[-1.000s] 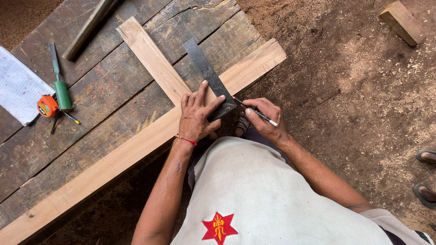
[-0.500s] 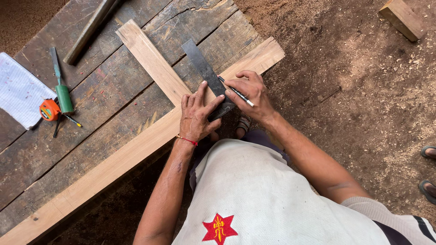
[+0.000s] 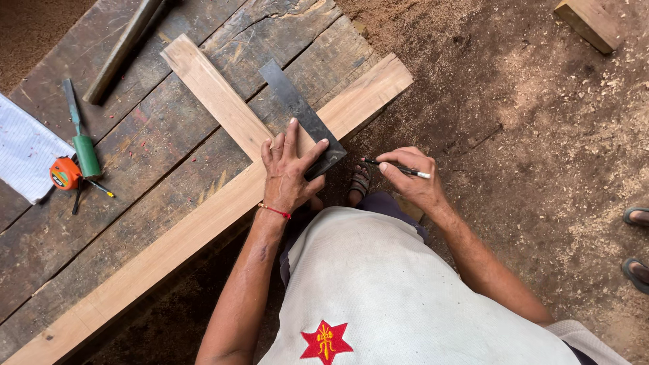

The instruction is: The person measures and marks wooden beams using a square and a pencil. They then fit wooden pieces into slots in the beams and use a measuring tape to verify dimensions.

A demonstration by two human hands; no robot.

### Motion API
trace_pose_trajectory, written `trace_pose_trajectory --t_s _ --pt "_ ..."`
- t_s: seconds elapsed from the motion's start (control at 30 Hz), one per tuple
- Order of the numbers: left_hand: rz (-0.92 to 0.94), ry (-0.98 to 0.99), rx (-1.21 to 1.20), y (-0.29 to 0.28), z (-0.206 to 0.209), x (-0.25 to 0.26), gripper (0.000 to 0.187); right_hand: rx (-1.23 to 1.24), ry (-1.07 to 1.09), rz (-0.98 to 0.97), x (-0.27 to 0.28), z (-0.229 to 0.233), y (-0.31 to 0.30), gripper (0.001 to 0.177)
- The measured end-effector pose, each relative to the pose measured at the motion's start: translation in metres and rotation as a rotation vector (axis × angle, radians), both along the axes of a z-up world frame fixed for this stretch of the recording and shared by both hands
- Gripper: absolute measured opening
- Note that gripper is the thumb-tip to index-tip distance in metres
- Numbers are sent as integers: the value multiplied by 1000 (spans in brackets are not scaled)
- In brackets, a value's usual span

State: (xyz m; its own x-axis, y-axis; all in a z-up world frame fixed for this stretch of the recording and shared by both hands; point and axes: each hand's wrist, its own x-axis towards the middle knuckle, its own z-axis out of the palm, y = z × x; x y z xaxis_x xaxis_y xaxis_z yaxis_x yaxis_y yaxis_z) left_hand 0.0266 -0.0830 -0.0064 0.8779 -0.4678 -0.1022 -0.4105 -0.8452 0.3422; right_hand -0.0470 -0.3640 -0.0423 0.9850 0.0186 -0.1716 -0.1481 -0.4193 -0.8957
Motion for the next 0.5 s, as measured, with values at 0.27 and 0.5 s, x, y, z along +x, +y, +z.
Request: trace_pose_trajectory --t_s 0.27,0.5 --pt "-55 -30 -39 -13 -11 13 76 38 69 -116 -1 1 -9 23" --pt "-17 -19 12 -16 -11 13 74 43 29 -127 5 4 -11 23"
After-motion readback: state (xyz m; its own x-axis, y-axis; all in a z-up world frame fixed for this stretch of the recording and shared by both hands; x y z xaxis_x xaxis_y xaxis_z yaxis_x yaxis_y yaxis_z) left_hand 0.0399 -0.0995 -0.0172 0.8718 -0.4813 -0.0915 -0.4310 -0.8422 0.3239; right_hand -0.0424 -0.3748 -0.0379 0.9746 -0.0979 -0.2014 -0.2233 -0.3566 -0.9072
